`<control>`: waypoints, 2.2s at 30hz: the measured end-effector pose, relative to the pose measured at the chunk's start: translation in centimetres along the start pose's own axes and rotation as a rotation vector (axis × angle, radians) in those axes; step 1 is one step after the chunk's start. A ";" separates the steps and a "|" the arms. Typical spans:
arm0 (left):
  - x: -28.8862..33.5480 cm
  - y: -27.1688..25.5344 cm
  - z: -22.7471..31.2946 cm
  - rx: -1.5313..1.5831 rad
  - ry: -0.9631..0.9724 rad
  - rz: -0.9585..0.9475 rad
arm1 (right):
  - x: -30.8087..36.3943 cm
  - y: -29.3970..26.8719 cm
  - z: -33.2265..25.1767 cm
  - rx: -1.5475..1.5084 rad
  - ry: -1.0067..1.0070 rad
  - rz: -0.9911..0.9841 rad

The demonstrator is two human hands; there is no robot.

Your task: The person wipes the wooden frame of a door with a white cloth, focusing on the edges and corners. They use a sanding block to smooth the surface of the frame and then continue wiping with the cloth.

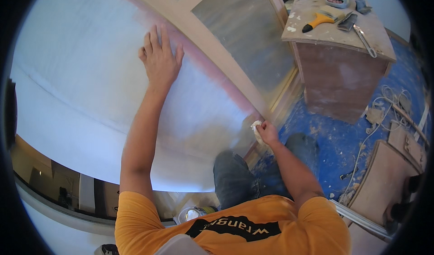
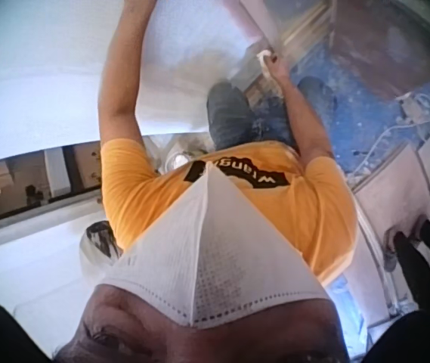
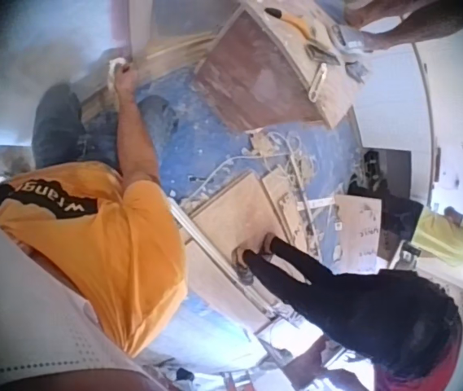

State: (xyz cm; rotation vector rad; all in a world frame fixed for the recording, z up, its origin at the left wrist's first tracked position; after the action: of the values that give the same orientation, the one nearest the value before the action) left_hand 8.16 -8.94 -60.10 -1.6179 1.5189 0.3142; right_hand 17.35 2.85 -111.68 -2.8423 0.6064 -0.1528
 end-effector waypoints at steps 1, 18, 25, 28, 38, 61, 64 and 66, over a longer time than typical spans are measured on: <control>-1.2 -0.3 -0.1 -0.016 -0.003 0.005 | 0.0 0.3 0.0 0.006 -0.006 -0.005; -0.2 0.2 1.0 -0.179 0.100 0.000 | -0.6 0.7 0.5 0.020 -0.001 0.012; 0.9 -0.4 1.1 0.063 0.068 0.056 | 0.0 1.4 0.4 0.014 -0.027 0.002; 0.3 0.3 1.3 -0.071 0.006 0.073 | -0.3 0.6 0.3 -0.049 -0.005 0.010; 0.2 -0.6 1.3 0.053 -0.050 0.120 | -0.8 -1.5 0.3 -0.101 0.028 0.079; 1.8 1.2 2.0 -0.121 0.214 0.012 | -0.5 -2.9 0.0 -0.132 0.094 0.085; 0.0 0.6 2.1 -0.122 0.107 0.093 | -1.0 -3.2 0.0 -0.141 0.067 0.110; 0.6 0.6 2.7 -0.202 0.121 0.067 | -1.0 -3.5 -0.4 -0.155 0.077 0.110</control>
State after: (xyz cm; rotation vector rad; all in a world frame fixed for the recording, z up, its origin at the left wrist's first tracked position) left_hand 8.76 -7.34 -62.40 -1.7729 1.6798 0.4251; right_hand 17.78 6.26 -110.52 -2.9532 0.8221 -0.2059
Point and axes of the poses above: each hand's wrist, its own x-axis away from the middle knuckle, its own y-axis out of the palm, z = x × y, the point moved 5 cm from there along -x, towards the middle knuckle, and after that the axes turned 6 degrees about -z, right-handed, at the moved point
